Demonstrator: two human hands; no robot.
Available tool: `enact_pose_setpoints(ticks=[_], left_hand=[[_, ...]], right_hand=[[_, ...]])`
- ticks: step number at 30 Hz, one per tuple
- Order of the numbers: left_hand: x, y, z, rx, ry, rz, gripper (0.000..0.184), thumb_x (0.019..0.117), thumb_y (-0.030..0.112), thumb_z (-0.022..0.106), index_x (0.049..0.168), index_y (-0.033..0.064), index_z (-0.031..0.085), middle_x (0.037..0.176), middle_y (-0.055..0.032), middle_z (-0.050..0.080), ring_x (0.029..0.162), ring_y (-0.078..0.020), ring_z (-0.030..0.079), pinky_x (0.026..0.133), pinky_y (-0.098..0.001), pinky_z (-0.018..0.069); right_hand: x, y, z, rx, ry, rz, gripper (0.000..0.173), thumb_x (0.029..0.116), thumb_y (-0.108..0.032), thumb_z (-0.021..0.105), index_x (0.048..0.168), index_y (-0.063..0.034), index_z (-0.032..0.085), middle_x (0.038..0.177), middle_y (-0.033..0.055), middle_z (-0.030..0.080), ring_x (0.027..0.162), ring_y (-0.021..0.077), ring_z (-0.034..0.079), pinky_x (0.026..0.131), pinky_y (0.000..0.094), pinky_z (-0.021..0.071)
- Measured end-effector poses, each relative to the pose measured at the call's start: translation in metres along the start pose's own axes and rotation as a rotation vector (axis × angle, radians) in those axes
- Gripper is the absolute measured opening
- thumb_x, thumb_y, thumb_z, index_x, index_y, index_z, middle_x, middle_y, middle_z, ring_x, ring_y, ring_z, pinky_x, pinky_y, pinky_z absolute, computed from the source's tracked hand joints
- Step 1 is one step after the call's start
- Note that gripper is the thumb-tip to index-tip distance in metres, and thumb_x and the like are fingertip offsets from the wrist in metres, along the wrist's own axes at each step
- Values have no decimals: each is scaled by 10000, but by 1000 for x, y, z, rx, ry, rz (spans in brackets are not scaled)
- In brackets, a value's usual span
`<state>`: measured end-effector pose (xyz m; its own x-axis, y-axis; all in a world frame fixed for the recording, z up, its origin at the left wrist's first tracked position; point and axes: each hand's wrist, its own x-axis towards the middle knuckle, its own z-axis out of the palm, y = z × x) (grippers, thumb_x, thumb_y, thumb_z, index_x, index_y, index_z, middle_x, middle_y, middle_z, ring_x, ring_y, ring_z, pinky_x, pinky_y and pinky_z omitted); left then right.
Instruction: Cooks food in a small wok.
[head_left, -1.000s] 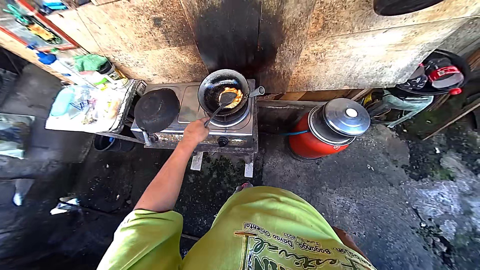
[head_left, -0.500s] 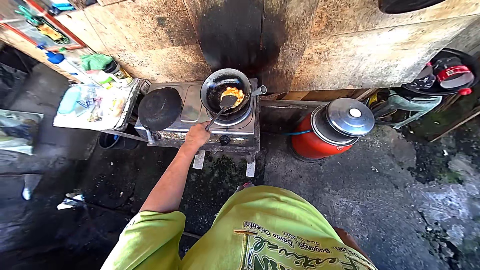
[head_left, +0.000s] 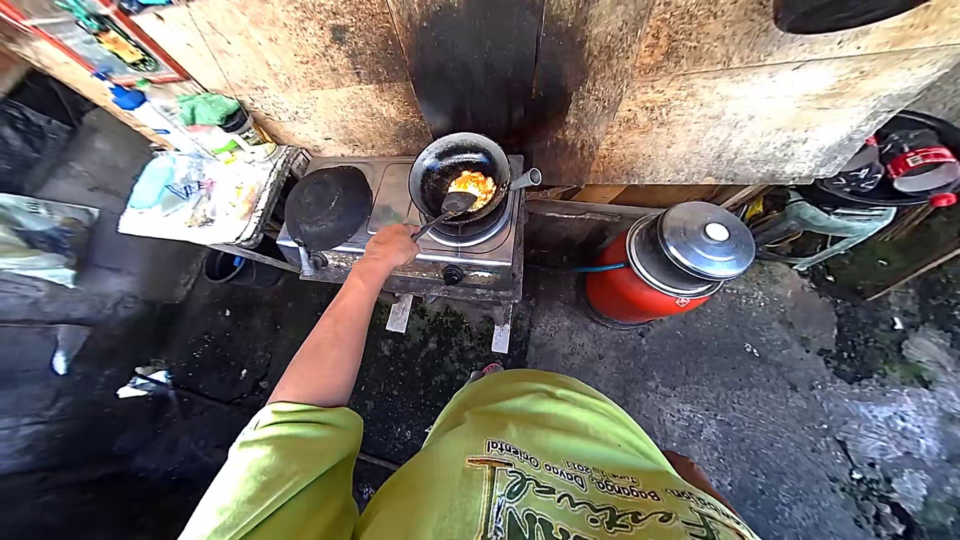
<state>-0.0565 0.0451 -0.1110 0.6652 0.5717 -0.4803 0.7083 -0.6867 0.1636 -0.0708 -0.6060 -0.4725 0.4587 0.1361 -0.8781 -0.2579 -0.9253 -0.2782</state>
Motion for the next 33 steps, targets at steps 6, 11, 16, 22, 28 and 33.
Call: enact_pose_setpoints(ticks=[6,11,16,22,28,33], left_hand=[[-36,-14,-25,-342,122,32,434,1062,217,586,1490,151,553,1359,-197,635,1212,-356,621,1021,-595,466],[-41,-13,-13,-463,201,30,437,1066,234,571,1497,168,549,1309,-177,658,1102,-317,645,935,-551,499],[-10,13,30,-86,80,8,494,1074,235,513,1564,198,465,1340,-234,645,1244,-448,612,1017,-676,457],[5,27,47,-21,19,-40,516,1059,213,491,1573,203,451,1357,-212,644,1260,-422,613,997,-669,476],[-3,24,41,-22,27,-40,511,1059,226,507,1568,230,460,1346,-203,653,1254,-418,618,1003,-663,475],[-5,23,48,-15,22,-51,513,1067,232,498,1578,228,446,1349,-203,651,1249,-411,623,997,-659,480]], right_hand=[[-39,-34,-15,-102,-14,-2,421,1069,-325,576,1352,-23,654,1330,244,666,1300,410,600,1118,601,429],[4,4,4,-48,37,-96,416,1037,-347,613,1295,-32,696,1222,250,709,1189,431,655,1037,647,477],[4,-4,-5,-49,20,-183,448,1061,-332,578,1346,7,648,1264,279,678,1195,437,648,1033,621,483],[-25,-47,-21,-45,10,33,404,1060,-291,602,1362,-27,644,1334,230,665,1297,392,604,1124,591,429],[21,27,22,-113,399,-663,492,999,-443,603,1022,15,780,860,230,744,767,367,735,652,529,607],[-25,-30,-10,-86,-84,7,448,1078,-310,552,1394,1,616,1416,258,605,1380,422,530,1172,593,365]])
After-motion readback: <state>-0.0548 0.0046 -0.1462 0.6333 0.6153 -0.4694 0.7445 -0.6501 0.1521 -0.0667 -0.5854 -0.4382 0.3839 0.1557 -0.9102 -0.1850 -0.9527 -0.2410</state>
